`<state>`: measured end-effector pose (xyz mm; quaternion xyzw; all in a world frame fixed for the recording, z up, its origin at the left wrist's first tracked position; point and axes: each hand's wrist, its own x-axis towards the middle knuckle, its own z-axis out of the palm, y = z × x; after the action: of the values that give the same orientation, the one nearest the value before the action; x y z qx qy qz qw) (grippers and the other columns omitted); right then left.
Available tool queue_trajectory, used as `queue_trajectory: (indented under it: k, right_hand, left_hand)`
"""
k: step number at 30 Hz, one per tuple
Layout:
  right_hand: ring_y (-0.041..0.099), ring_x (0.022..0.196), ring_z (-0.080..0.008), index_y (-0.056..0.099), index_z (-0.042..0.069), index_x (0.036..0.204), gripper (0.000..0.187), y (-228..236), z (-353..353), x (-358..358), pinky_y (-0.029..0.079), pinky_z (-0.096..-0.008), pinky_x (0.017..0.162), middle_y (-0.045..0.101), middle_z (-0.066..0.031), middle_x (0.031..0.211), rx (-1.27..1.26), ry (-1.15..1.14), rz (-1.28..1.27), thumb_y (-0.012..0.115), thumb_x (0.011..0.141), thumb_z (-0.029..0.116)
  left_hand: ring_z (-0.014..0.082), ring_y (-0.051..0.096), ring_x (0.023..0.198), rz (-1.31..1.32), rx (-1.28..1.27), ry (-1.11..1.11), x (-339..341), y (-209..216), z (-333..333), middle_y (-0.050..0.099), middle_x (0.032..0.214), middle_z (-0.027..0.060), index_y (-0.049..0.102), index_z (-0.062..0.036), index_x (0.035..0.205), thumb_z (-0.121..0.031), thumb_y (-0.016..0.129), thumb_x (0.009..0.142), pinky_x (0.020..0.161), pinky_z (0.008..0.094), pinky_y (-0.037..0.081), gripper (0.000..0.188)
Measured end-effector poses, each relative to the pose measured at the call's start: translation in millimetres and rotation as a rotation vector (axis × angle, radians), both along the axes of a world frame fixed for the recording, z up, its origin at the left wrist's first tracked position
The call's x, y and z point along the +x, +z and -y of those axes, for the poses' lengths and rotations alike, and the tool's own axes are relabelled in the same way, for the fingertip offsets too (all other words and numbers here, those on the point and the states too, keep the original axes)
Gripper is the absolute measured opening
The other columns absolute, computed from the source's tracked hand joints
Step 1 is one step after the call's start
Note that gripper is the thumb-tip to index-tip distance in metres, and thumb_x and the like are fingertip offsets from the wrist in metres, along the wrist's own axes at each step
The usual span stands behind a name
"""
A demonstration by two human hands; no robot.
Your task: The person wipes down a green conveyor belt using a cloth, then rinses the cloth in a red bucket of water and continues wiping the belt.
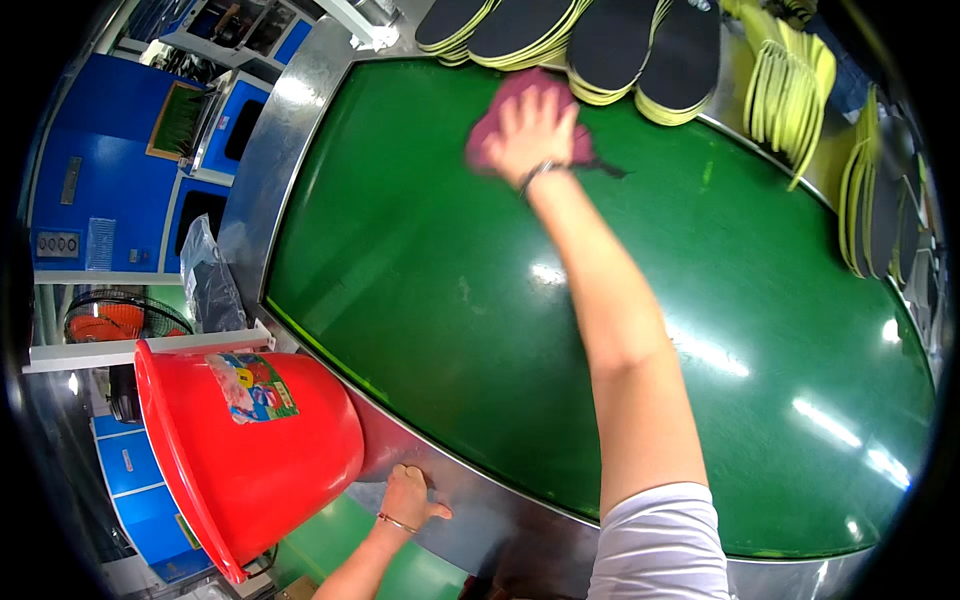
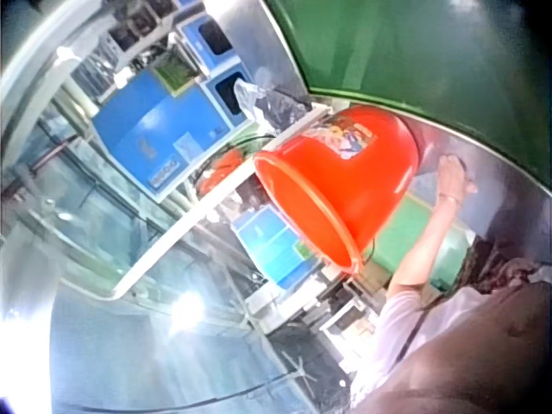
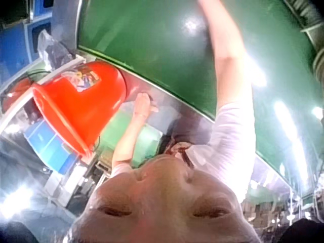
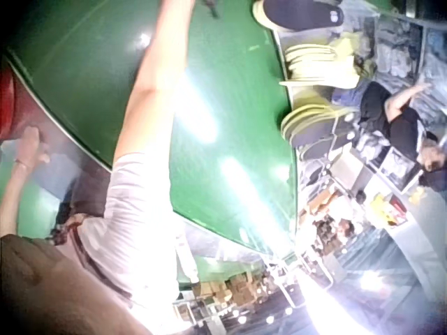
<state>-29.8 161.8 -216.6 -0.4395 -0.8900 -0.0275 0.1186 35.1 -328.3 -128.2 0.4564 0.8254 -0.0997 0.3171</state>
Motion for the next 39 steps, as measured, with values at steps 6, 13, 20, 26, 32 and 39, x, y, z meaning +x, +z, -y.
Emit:
queue_trajectory:
  k: [6, 13, 20, 26, 32, 39]
  right_hand:
    - [0.017, 0.142, -0.0393, 0.046, 0.024, 0.138, 0.057, 21, 233, 82, 0.01, -0.0664, 0.11, 0.029, -0.0119, 0.153, -0.223, 0.879, 0.02, 0.046, 0.088, 0.051]
    - [0.021, 0.143, -0.0284, 0.036, 0.035, 0.144, 0.058, 38, 235, 344, 0.016, -0.059, 0.113, 0.02, -0.0059, 0.156, -0.407, 1.041, 0.173, 0.048, 0.09, 0.053]
    - [0.023, 0.141, -0.0365, 0.045, 0.039, 0.137, 0.063, 81, 260, 562, 0.02, -0.0738, 0.1, 0.025, -0.0109, 0.154, -0.495, 0.519, 0.557, 0.061, 0.078, 0.056]
    - [0.015, 0.143, -0.0365, 0.035, 0.031, 0.145, 0.058, 25, 259, 291, 0.015, -0.0682, 0.108, 0.021, -0.0127, 0.155, -0.317, 0.813, -0.018, 0.047, 0.091, 0.05]
    - [0.015, 0.144, -0.0325, 0.039, 0.029, 0.143, 0.057, 15, 245, 160, 0.01, -0.0651, 0.11, 0.022, -0.0097, 0.156, -0.372, 0.779, 0.006, 0.043, 0.091, 0.051]
    - [0.029, 0.138, -0.0297, 0.049, 0.032, 0.132, 0.049, 42, 105, 411, 0.026, -0.0614, 0.105, 0.037, -0.0039, 0.148, -0.139, -0.443, 0.139, 0.052, 0.086, 0.048]
  left_hand:
    - [0.035, 0.056, 0.089, -0.036, 0.031, -0.034, -5, -14, 21, 0.06, 0.087, 0.0204, 0.056, 0.0086, 0.087, -0.046, 0.089, 0.04, 0.081, 0.0396, 0.047, 0.079]
    - [0.0356, 0.058, 0.096, 0.008, -0.029, -0.032, -16, -33, 26, 0.064, 0.093, 0.0225, 0.06, 0.0092, 0.091, -0.052, 0.089, 0.04, 0.086, 0.0393, 0.048, 0.085]
    - [0.0358, 0.058, 0.099, 0.009, -0.148, -0.098, -17, -25, 2, 0.065, 0.1, 0.0215, 0.067, 0.0054, 0.093, -0.052, 0.089, 0.041, 0.088, 0.0398, 0.048, 0.08]
    - [0.0357, 0.059, 0.095, 0.008, -0.096, -0.144, -26, -34, 10, 0.066, 0.096, 0.0209, 0.069, 0.0041, 0.086, -0.061, 0.085, 0.04, 0.086, 0.0398, 0.047, 0.082]
    - [0.0367, 0.06, 0.096, -0.077, -0.199, -0.189, -34, -46, 22, 0.066, 0.094, 0.0229, 0.065, 0.0094, 0.091, -0.067, 0.083, 0.037, 0.086, 0.0404, 0.046, 0.095]
    - [0.0365, 0.06, 0.096, -0.065, -0.173, -0.144, -35, -54, 30, 0.066, 0.097, 0.0212, 0.064, 0.009, 0.091, -0.068, 0.083, 0.035, 0.088, 0.0398, 0.046, 0.097]
